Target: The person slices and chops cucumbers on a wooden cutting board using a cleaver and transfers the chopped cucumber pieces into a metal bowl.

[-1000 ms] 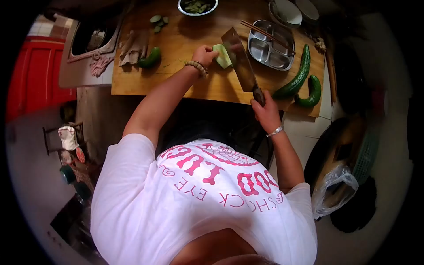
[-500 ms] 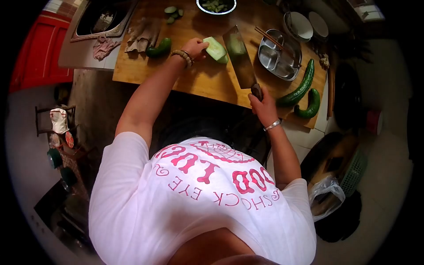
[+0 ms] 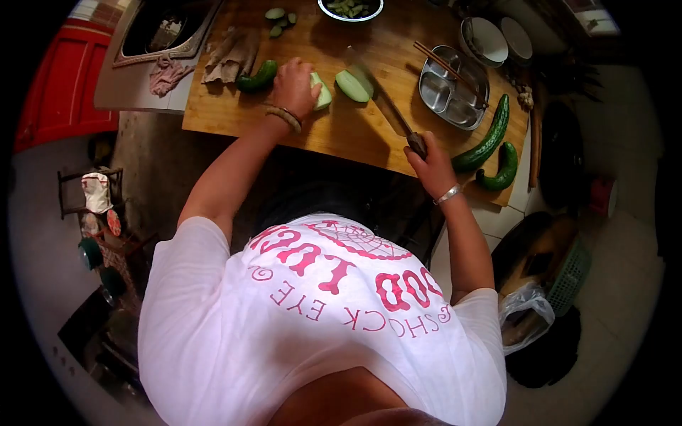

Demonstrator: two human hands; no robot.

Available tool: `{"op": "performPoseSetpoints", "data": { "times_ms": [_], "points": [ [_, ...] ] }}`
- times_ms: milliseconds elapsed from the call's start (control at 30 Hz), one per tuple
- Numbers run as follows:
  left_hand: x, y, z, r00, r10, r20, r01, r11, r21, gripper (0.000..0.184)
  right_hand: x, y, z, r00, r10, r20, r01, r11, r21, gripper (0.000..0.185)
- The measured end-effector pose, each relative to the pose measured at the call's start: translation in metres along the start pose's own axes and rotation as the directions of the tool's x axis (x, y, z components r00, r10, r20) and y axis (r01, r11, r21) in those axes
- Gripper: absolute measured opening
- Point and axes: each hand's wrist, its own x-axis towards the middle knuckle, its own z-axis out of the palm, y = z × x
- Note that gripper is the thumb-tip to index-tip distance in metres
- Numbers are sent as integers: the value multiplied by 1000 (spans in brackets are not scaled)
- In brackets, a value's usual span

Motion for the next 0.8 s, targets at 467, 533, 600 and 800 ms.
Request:
{"op": "performPoseSetpoints", "data": {
  "times_ms": [467, 533, 600, 800],
  "points": [
    [-6, 12, 50, 903, 401, -152, -424, 888, -180, 21, 20, 0, -14, 991, -16, 132, 39, 983, -177, 33],
    [-7, 15, 48, 899, 379, -219, -423, 880, -215, 21, 21, 2, -16, 990, -25, 137, 49, 983, -176, 32],
    [-7, 17, 45, 899, 371, -231, -421, 879, -225, 21, 25, 4, -18, 984, -16, 179, 51, 980, -195, 32],
    [-11, 21, 44, 923, 325, -204, -369, 897, -243, 21, 41, 1, 3, 988, 24, 151, 36, 922, -386, 36]
  ]
}}
